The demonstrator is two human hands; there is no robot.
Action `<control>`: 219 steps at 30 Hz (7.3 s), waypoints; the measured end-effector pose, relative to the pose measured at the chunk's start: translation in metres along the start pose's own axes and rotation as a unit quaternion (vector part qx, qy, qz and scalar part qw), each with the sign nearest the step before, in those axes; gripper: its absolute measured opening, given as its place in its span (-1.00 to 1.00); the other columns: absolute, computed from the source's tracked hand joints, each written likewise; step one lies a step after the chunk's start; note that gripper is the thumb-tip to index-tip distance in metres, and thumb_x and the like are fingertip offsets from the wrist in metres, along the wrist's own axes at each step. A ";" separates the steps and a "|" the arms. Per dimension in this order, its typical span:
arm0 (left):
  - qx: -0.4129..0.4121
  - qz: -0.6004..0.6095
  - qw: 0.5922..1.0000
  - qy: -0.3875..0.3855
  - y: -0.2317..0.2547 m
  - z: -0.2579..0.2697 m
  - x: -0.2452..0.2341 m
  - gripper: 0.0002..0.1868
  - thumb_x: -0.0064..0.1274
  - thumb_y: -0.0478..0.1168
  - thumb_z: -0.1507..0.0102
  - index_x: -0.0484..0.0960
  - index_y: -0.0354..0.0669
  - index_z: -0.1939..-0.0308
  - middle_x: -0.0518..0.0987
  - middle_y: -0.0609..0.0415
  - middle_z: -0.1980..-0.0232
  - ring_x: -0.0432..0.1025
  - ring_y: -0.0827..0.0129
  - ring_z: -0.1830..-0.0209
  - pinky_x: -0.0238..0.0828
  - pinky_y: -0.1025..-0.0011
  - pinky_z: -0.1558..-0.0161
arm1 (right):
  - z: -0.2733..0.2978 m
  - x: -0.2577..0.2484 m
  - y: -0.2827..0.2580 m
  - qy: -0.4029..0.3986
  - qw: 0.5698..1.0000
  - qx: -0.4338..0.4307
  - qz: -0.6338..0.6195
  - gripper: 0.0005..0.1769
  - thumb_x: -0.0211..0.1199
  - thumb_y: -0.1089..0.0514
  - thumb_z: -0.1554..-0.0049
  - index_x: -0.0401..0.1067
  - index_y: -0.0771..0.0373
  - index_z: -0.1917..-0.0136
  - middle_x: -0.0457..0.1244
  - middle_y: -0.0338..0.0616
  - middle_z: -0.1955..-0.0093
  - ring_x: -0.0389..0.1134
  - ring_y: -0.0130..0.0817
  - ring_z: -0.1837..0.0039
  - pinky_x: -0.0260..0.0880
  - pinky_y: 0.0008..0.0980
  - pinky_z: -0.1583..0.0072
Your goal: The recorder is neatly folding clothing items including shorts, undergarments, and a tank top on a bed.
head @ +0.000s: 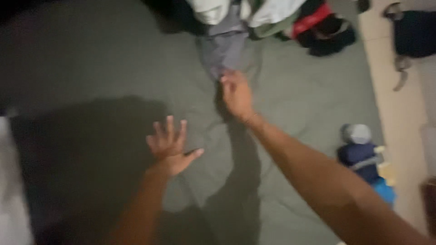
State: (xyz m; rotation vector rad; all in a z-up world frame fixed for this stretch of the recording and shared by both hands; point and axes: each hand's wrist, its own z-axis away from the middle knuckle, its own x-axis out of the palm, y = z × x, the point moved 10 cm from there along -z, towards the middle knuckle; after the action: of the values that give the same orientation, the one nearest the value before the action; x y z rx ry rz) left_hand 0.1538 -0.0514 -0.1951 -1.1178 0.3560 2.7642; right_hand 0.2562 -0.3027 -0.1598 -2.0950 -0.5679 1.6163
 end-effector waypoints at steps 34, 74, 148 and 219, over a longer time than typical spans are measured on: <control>0.349 0.269 0.867 0.232 0.127 0.425 -0.078 -0.77 0.16 -0.12 -0.25 0.62 -0.25 0.25 0.51 -0.01 0.27 0.45 0.20 -0.07 -0.07 -0.04 -0.52 | 0.270 -0.282 -0.309 -0.440 0.880 -0.044 -0.173 -0.66 0.36 -0.04 -0.12 0.48 0.12 -0.11 0.20 -0.27 0.27 0.23 -0.43 0.23 0.29 -0.28 0.20; 0.061 -0.205 0.959 0.186 0.041 0.414 -0.024 -0.72 -0.09 -0.02 -0.37 0.70 0.06 0.03 0.66 -0.02 0.01 0.54 0.15 -0.01 0.02 -0.23 -0.32 | 0.310 -0.242 -0.241 -0.468 0.836 -0.091 0.274 -0.55 0.06 -0.05 -0.30 0.21 -0.12 -0.44 0.35 0.00 -0.19 0.42 0.00 -0.17 0.20 0.28 -0.38; 0.321 0.032 0.859 0.398 0.109 0.526 -0.069 -0.80 0.15 -0.10 -0.22 0.66 -0.14 0.25 0.59 -0.20 0.01 0.49 0.07 0.06 0.42 0.21 0.07 | 0.298 -0.400 -0.145 -0.284 0.926 -0.236 0.077 -0.54 0.29 -0.02 -0.22 0.43 0.43 0.31 0.36 0.02 -0.03 0.39 -0.18 0.13 0.47 -0.27 0.02; 0.017 0.324 0.920 0.221 0.259 0.071 0.027 -0.44 0.15 -0.29 -0.24 0.38 -0.31 -0.31 0.53 -0.29 -0.16 0.49 -0.09 -0.13 0.45 0.11 -0.13 | 0.408 -0.187 -0.053 -0.046 0.990 0.130 -0.024 -0.88 0.32 0.26 -0.10 0.44 0.34 0.10 0.26 0.11 0.12 0.30 0.09 0.05 0.34 -0.06 -0.01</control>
State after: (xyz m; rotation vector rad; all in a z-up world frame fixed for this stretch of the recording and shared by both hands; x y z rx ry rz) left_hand 0.0317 -0.2801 -0.1218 -1.9075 0.9835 2.9575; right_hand -0.1870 -0.3284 -0.0740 -1.8121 -0.4089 1.6679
